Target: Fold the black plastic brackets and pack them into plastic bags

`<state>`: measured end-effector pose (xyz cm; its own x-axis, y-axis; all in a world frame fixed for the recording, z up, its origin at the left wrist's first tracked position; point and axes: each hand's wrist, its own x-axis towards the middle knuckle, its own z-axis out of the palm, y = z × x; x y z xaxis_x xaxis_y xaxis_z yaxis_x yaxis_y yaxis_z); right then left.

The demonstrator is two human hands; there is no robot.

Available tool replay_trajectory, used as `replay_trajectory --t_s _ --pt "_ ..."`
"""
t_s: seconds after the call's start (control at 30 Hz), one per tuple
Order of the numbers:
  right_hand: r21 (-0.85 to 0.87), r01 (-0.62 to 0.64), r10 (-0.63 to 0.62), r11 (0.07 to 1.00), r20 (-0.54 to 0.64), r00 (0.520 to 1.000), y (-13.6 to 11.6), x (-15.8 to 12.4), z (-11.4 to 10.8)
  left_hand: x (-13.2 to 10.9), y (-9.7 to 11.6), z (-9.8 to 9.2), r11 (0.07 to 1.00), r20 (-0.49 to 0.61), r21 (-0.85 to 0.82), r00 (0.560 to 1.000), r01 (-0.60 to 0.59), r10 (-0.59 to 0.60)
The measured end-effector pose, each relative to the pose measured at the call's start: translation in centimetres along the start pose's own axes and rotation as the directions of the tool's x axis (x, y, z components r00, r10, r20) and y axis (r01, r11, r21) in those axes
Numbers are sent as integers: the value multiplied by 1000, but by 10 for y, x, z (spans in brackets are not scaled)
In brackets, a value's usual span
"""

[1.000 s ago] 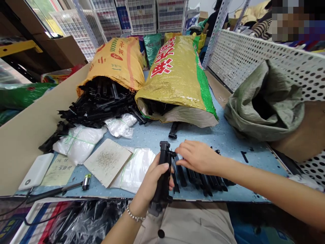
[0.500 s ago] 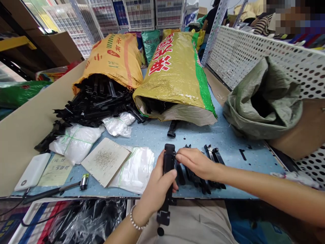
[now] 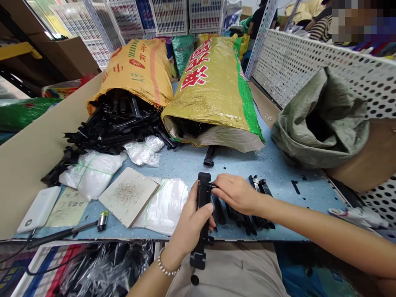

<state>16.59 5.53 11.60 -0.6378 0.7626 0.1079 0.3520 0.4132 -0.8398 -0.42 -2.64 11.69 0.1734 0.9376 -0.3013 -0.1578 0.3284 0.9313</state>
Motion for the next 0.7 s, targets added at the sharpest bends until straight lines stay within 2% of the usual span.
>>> replay_trajectory --t_s 0.03,0.1,0.17,0.2,0.23,0.3,0.33,0.4,0.47,0.53,0.63,0.7 --pt "124 -86 84 989 14 996 0 0 6 0 -3 0 999 -34 35 999 -31 32" --pt "332 -257 231 907 117 966 1 0 15 4 -8 -1 997 -68 59 996 -56 60" --pt "417 -379 303 826 237 923 1 -1 20 9 -10 -6 1000 -67 -4 998 -14 14" --pt "385 -384 297 839 267 917 1 -3 21 13 -10 -9 998 -71 -59 997 10 -14" --pt "285 -327 255 901 262 931 0 -7 22 16 -10 -12 993 -87 -117 996 22 -32" --pt "-52 -67 77 996 228 971 -1 -16 28 22 -10 -17 979 -148 -203 988 5 -36" --pt "-234 95 -41 968 226 973 -2 -22 32 24 -10 -18 973 -171 -230 985 -8 -32" --pt "-485 349 -249 802 259 933 -2 -33 46 28 -12 -18 966 -168 -258 985 -4 -41" --pt "-569 438 -342 696 273 899 0 -40 59 30 -17 -17 961 -149 -275 987 21 -65" --pt "-573 378 -288 727 245 926 4 -44 67 32 -24 -15 960 -186 -278 980 17 -71" --pt "-541 154 -82 827 154 985 14 -54 58 32 -36 -15 974 -279 -228 957 18 -83" --pt "-600 -57 51 798 -27 998 27 -67 42 33 -46 -17 974 -277 -212 951 78 -136"
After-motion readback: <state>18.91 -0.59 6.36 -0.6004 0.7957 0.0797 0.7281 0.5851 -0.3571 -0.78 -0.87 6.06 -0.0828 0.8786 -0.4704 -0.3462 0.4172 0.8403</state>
